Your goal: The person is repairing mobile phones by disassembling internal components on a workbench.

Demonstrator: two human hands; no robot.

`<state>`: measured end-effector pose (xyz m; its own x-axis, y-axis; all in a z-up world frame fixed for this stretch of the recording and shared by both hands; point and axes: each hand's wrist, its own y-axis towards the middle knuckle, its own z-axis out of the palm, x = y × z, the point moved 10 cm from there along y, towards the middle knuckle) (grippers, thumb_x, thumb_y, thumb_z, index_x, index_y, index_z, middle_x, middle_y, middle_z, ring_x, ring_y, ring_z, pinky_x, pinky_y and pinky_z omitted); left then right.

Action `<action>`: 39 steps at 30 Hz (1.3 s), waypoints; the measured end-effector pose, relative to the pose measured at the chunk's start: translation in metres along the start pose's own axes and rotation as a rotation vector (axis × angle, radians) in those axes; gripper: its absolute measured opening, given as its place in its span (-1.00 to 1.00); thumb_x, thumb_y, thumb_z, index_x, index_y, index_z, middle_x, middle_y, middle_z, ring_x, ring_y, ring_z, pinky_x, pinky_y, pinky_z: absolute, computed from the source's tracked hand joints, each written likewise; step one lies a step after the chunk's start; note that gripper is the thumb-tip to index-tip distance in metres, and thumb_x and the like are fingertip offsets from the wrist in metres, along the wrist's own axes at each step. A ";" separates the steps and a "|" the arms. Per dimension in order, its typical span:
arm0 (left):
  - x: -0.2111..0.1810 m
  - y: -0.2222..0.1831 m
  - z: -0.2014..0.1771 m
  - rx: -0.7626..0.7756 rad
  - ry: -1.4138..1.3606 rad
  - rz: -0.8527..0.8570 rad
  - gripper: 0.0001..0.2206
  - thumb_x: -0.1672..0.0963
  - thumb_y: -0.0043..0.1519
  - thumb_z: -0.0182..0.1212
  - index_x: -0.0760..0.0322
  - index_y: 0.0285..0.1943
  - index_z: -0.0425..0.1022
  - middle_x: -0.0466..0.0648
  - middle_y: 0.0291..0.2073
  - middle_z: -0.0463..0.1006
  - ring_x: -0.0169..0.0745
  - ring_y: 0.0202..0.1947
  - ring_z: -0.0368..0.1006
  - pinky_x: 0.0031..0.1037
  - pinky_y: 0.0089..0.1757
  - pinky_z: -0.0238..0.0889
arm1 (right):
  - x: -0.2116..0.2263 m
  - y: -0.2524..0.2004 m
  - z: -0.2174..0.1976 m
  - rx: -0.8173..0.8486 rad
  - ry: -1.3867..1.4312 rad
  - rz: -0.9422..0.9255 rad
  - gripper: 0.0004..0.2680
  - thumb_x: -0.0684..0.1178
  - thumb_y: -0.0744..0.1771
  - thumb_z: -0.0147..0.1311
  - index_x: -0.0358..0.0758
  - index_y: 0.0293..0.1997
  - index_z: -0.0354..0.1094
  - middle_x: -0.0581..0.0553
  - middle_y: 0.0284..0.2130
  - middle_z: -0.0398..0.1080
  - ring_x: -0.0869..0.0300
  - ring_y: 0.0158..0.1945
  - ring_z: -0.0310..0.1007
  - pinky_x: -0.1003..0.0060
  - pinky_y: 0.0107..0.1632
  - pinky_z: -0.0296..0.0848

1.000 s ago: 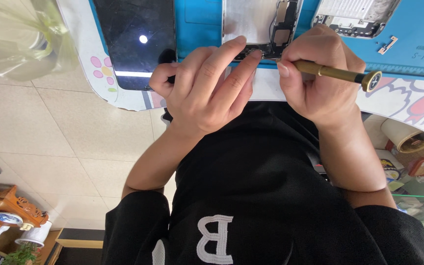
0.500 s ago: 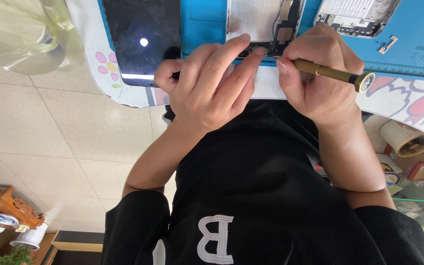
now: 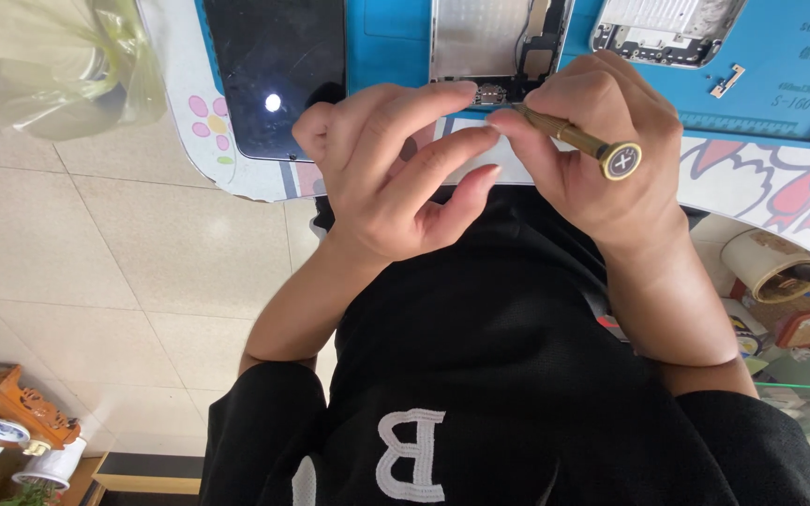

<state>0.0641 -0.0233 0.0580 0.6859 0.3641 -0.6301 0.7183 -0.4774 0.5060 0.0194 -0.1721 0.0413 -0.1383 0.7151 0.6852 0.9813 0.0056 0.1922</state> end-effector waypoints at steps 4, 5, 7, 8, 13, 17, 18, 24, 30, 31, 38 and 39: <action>-0.008 0.021 -0.004 -0.039 -0.094 -0.036 -0.64 -0.12 0.10 0.46 0.12 -0.14 0.68 -0.21 -0.14 0.60 -0.29 -0.20 0.43 -0.34 -0.06 0.00 | 0.003 0.003 -0.002 -0.019 0.004 0.004 -0.73 -0.12 0.42 0.42 -0.33 -0.12 0.24 -0.16 -0.37 0.38 0.00 -0.31 0.43 0.23 -0.28 0.39; -0.010 0.024 -0.003 -0.043 -0.084 -0.022 -0.65 -0.09 0.09 0.54 0.11 -0.13 0.68 -0.24 -0.17 0.60 -0.31 -0.19 0.43 -0.34 -0.06 0.00 | 0.000 -0.001 0.001 0.000 -0.011 0.020 -0.78 -0.20 0.40 0.35 -0.30 -0.13 0.24 -0.13 -0.36 0.39 0.05 -0.32 0.43 0.27 -0.28 0.41; -0.014 0.029 -0.003 -0.052 -0.071 -0.005 -0.65 -0.07 0.08 0.62 0.10 -0.12 0.67 -0.26 -0.19 0.60 -0.32 -0.19 0.43 -0.34 -0.07 0.00 | -0.001 -0.002 0.003 0.017 -0.027 0.030 -0.81 -0.29 0.38 0.28 -0.28 -0.14 0.24 -0.10 -0.35 0.39 0.11 -0.33 0.43 0.30 -0.28 0.42; -0.013 0.031 -0.003 -0.052 -0.087 -0.007 -0.69 -0.02 0.06 0.63 0.08 -0.13 0.67 -0.31 -0.21 0.60 -0.34 -0.19 0.43 -0.35 -0.06 -0.02 | 0.002 0.000 0.001 0.008 -0.032 0.021 -0.81 -0.31 0.37 0.29 -0.30 -0.16 0.24 -0.11 -0.34 0.37 0.10 -0.35 0.42 0.29 -0.30 0.41; -0.012 0.024 0.001 -0.042 -0.111 -0.014 -0.73 0.01 0.17 0.60 0.00 -0.03 0.66 -0.42 -0.18 0.58 -0.43 -0.13 0.40 -0.37 -0.01 -0.05 | -0.008 -0.005 -0.001 0.042 -0.032 0.118 -0.81 -0.29 0.39 0.31 -0.27 -0.15 0.26 -0.08 -0.34 0.40 0.11 -0.34 0.47 0.30 -0.28 0.44; -0.014 0.024 0.001 -0.041 -0.081 -0.007 -0.75 0.02 0.18 0.56 0.01 -0.03 0.66 -0.41 -0.18 0.59 -0.43 -0.13 0.40 -0.37 0.01 -0.04 | 0.038 0.027 -0.037 0.125 -0.040 -0.046 -0.72 -0.19 0.36 0.29 -0.34 0.09 0.20 -0.18 -0.10 0.41 -0.02 -0.09 0.48 0.17 -0.02 0.48; -0.016 0.023 0.002 -0.024 -0.074 -0.020 -0.76 0.03 0.19 0.55 0.00 -0.02 0.66 -0.41 -0.17 0.58 -0.44 -0.13 0.40 -0.36 0.02 -0.05 | 0.051 0.034 -0.048 0.154 -0.081 -0.093 -0.67 -0.13 0.35 0.32 -0.36 0.13 0.18 -0.26 -0.06 0.40 -0.12 -0.06 0.45 0.05 0.04 0.45; -0.023 0.018 0.011 0.026 -0.053 -0.013 -0.81 0.06 0.24 0.53 0.00 0.00 0.69 -0.42 -0.11 0.58 -0.45 -0.10 0.41 -0.38 0.04 -0.05 | 0.090 0.044 -0.058 0.252 -0.381 -0.348 -0.82 -0.03 0.27 0.32 -0.24 -0.18 0.44 -0.09 -0.39 0.43 0.06 -0.40 0.39 0.22 -0.35 0.39; -0.016 0.009 0.015 0.028 -0.063 0.000 -0.83 0.10 0.19 0.55 0.09 -0.12 0.65 -0.34 -0.05 0.59 -0.39 -0.05 0.43 -0.34 0.04 -0.05 | 0.089 0.048 -0.042 0.396 -0.495 -0.360 -0.93 -0.19 0.27 0.20 -0.25 -0.36 0.36 0.02 -0.60 0.32 0.21 -0.47 0.40 0.32 -0.41 0.38; -0.019 0.014 0.010 0.027 -0.064 0.001 -0.83 0.10 0.19 0.55 0.09 -0.12 0.65 -0.34 -0.05 0.59 -0.39 -0.05 0.43 -0.34 0.04 -0.05 | 0.090 0.049 -0.042 0.395 -0.497 -0.360 -0.93 -0.19 0.27 0.20 -0.25 -0.36 0.36 0.02 -0.60 0.32 0.21 -0.47 0.40 0.32 -0.41 0.38; -0.013 0.013 -0.003 0.014 0.045 0.013 -0.50 -0.07 0.11 0.62 0.21 0.10 0.59 -0.13 0.02 0.54 -0.25 -0.03 0.42 -0.31 0.02 -0.05 | 0.092 0.061 -0.043 0.360 -0.608 -0.382 -0.86 -0.05 0.29 0.21 -0.28 -0.25 0.39 0.02 -0.59 0.37 0.22 -0.46 0.47 0.35 -0.43 0.38; -0.011 0.007 -0.003 -0.026 0.095 0.046 -0.48 -0.10 0.13 0.62 0.15 0.13 0.58 -0.18 0.02 0.56 -0.32 -0.03 0.41 -0.32 0.01 -0.09 | 0.087 0.062 -0.042 0.388 -0.622 -0.344 -0.80 0.06 0.30 0.22 -0.24 -0.34 0.35 0.03 -0.58 0.39 0.22 -0.48 0.47 0.35 -0.44 0.37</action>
<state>0.0615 -0.0284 0.0698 0.7254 0.4173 -0.5474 0.6877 -0.4752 0.5489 0.0627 -0.1393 0.1425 -0.4530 0.8866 0.0936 0.8898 0.4562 -0.0149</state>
